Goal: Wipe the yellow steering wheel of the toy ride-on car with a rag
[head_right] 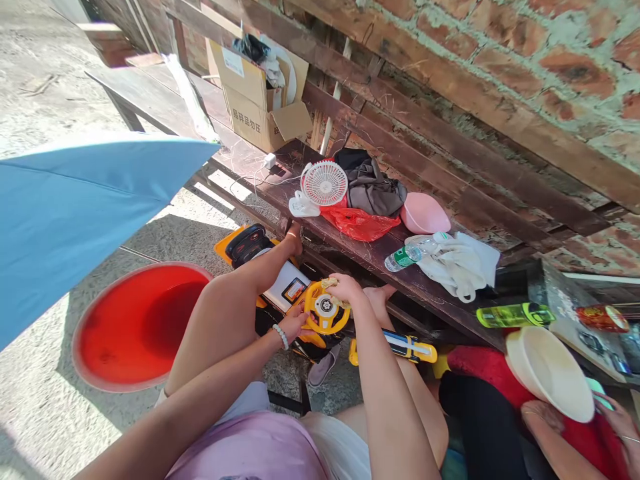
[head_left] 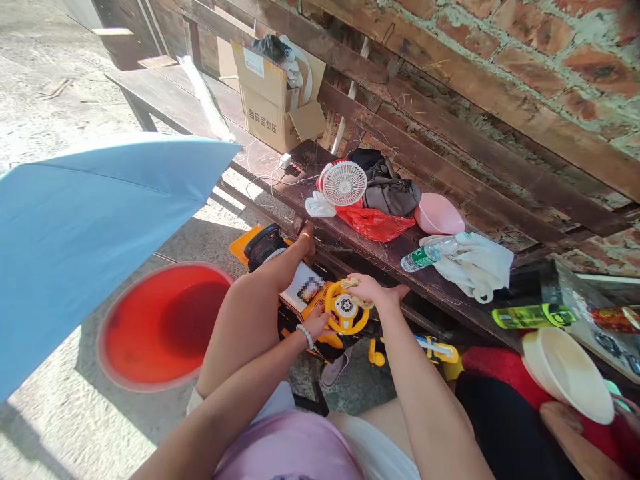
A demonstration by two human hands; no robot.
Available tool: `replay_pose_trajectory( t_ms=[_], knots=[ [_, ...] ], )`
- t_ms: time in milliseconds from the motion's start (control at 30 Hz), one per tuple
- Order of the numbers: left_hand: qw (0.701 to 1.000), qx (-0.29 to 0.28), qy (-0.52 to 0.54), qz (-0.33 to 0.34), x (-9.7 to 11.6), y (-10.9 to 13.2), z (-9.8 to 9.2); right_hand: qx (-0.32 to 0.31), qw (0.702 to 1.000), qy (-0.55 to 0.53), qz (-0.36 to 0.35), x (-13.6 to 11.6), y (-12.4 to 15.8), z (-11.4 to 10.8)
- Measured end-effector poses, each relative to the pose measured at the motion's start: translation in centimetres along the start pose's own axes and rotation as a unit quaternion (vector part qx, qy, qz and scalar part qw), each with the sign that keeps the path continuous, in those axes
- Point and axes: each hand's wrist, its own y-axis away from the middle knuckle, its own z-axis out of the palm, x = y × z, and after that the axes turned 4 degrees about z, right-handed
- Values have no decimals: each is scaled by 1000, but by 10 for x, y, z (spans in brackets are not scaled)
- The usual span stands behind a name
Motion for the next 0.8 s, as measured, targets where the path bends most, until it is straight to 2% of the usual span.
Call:
replay_pose_trajectory(
  t_ms=[100,200,433,567,700,800],
  knots=[
    [1000,10,4,-5,1,-5,0,17,999,-12,49,9,-1,4],
    [1000,18,5,-7,3,-9,-1,39,995,-6,90,12,11,12],
    [999,30,7,-7,5,-11,-1,73,978,28,192,-3,57,37],
    [999,39,8,-2,3,-12,0,80,977,15,198,-3,85,55],
    [999,36,19,7,0,-13,1,109,971,-78,199,10,106,81],
    [999,22,42,21,-2,-13,2,157,939,-224,208,20,112,109]
  ],
)
